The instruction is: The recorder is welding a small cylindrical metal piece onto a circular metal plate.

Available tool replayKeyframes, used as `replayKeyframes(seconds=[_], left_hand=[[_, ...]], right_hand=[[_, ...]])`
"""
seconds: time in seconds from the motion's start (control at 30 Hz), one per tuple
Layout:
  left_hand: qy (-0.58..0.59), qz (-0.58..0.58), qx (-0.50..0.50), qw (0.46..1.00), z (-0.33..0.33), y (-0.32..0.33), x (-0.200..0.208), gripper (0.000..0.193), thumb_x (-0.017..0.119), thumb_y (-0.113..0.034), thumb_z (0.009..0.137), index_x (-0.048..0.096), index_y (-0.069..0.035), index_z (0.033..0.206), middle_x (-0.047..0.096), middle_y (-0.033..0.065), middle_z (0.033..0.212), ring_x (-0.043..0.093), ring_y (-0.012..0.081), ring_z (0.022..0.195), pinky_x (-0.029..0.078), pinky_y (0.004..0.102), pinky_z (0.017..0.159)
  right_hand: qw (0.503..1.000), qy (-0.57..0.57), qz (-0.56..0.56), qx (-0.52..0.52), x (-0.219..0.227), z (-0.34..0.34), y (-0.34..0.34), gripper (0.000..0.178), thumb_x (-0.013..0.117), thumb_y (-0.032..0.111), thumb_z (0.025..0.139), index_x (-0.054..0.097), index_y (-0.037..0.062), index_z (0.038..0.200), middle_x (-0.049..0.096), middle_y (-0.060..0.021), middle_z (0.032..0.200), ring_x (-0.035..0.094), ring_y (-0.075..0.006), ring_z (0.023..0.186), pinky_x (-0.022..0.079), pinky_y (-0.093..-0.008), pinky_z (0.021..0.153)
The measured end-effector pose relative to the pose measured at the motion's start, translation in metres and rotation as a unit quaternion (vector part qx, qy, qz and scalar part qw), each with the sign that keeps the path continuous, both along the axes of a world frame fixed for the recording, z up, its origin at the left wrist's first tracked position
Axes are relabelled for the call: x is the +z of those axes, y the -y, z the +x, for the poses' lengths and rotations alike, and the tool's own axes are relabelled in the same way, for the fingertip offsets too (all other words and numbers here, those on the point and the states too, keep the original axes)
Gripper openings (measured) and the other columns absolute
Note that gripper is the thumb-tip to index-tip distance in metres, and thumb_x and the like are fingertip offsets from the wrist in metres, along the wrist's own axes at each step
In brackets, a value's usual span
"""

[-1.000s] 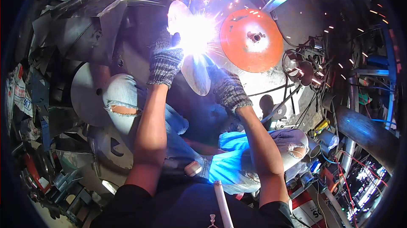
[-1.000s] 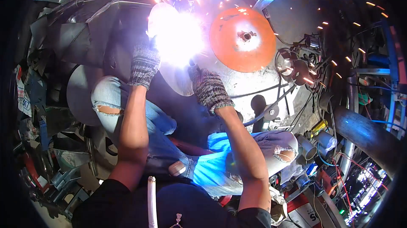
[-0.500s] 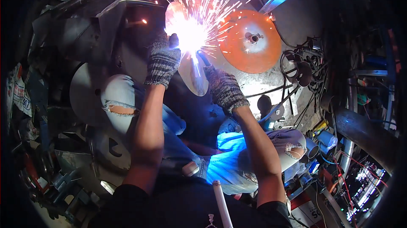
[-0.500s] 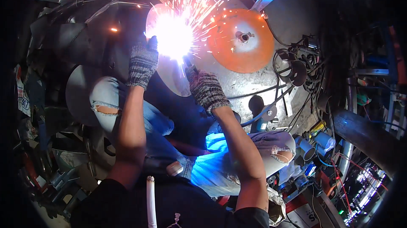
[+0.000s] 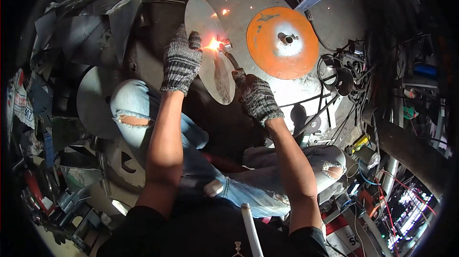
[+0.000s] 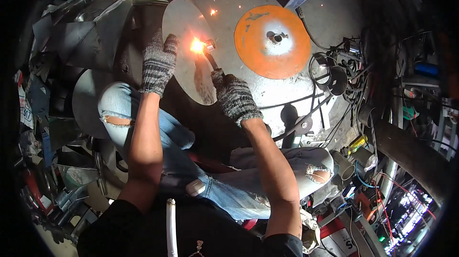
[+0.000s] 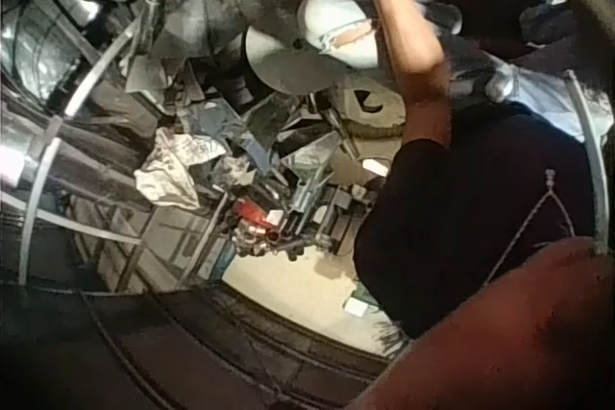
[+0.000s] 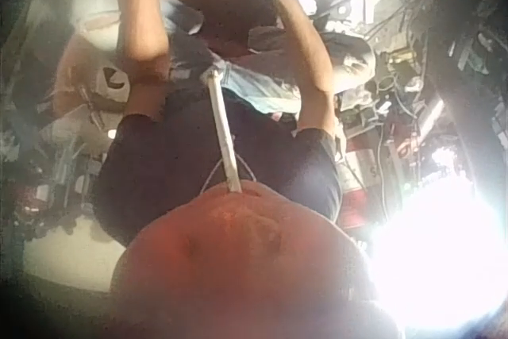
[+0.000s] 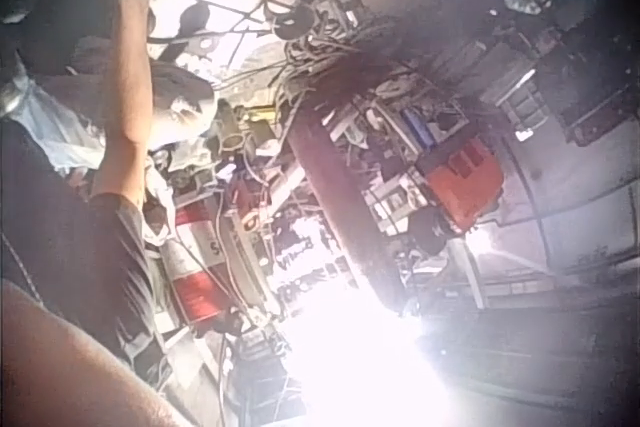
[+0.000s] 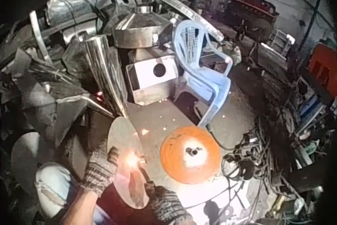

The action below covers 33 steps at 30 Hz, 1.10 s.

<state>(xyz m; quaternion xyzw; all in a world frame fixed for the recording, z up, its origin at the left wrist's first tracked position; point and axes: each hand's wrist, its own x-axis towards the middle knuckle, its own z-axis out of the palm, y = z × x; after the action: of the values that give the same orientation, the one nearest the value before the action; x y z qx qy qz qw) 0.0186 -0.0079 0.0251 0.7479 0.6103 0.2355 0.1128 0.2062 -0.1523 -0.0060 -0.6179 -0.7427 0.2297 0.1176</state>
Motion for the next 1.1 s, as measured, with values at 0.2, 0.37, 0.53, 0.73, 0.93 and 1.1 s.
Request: replayKeyframes(seconds=[0.2, 0.37, 0.53, 0.73, 0.93, 1.1], left_hand=[[0.021, -0.024, -0.016, 0.999, 0.003, -0.003, 0.001, 0.052, 0.054, -0.037, 0.096, 0.056, 0.004, 0.128, 0.067, 0.0309, 0.104, 0.065, 0.0463, 0.099, 0.052, 0.0518, 0.088], [-0.015, 0.012, -0.006, 1.0, 0.0, -0.003, -0.009, 0.053, 0.059, -0.035, 0.094, 0.056, 0.006, 0.127, 0.063, 0.0315, 0.117, 0.063, 0.0449, 0.102, 0.05, 0.0513, 0.09], [-0.045, 0.039, 0.0, 0.998, -0.002, -0.003, -0.01, 0.051, 0.055, -0.036, 0.096, 0.059, 0.008, 0.122, 0.069, 0.028, 0.093, 0.067, 0.0449, 0.089, 0.053, 0.0523, 0.081], [0.003, -0.047, 0.014, 0.999, 0.003, -0.001, 0.006, 0.053, 0.054, -0.036, 0.096, 0.056, 0.007, 0.128, 0.066, 0.0316, 0.106, 0.065, 0.0461, 0.097, 0.05, 0.0526, 0.089], [0.0, -0.048, 0.014, 0.999, 0.005, -0.001, 0.001, 0.054, 0.054, -0.035, 0.096, 0.056, 0.007, 0.13, 0.065, 0.032, 0.11, 0.064, 0.045, 0.102, 0.05, 0.051, 0.091], [0.005, -0.009, 0.012, 1.0, 0.002, -0.001, 0.002, 0.05, 0.055, -0.033, 0.095, 0.059, 0.007, 0.124, 0.065, 0.0316, 0.111, 0.063, 0.0457, 0.102, 0.05, 0.0503, 0.093]], right_hand=[[0.988, -0.056, -0.12, -0.082, 0.001, -0.003, -0.002, 0.039, 0.046, 0.012, 0.095, 0.047, -0.0019, 0.131, 0.063, -0.0266, 0.098, 0.064, -0.0432, 0.089, 0.05, -0.0509, 0.076], [0.966, -0.143, -0.181, -0.113, 0.012, -0.005, -0.004, 0.042, 0.05, 0.013, 0.092, 0.048, -0.0011, 0.131, 0.063, -0.0247, 0.095, 0.064, -0.0414, 0.086, 0.051, -0.0503, 0.076], [0.998, -0.041, -0.048, -0.023, 0.0, -0.002, 0.0, 0.053, 0.062, 0.012, 0.083, 0.048, 0.0009, 0.133, 0.064, -0.0252, 0.097, 0.066, -0.0405, 0.087, 0.052, -0.0511, 0.073], [0.998, -0.031, -0.029, -0.038, -0.014, -0.007, 0.001, 0.03, 0.049, 0.021, 0.099, 0.055, 0.0019, 0.121, 0.064, -0.0245, 0.089, 0.066, -0.0423, 0.078, 0.052, -0.0525, 0.066], [0.983, -0.097, -0.01, -0.156, -0.011, -0.007, 0.0, 0.043, 0.051, 0.042, 0.1, 0.064, 0.0009, 0.099, 0.064, -0.0208, 0.072, 0.066, -0.0346, 0.066, 0.05, -0.0471, 0.058], [0.744, -0.436, -0.374, -0.34, 0.034, -0.002, -0.01, 0.06, 0.053, 0.06, 0.097, 0.067, 0.002, 0.1, 0.049, -0.0055, 0.056, 0.048, -0.0158, 0.041, 0.04, -0.0333, 0.043]])
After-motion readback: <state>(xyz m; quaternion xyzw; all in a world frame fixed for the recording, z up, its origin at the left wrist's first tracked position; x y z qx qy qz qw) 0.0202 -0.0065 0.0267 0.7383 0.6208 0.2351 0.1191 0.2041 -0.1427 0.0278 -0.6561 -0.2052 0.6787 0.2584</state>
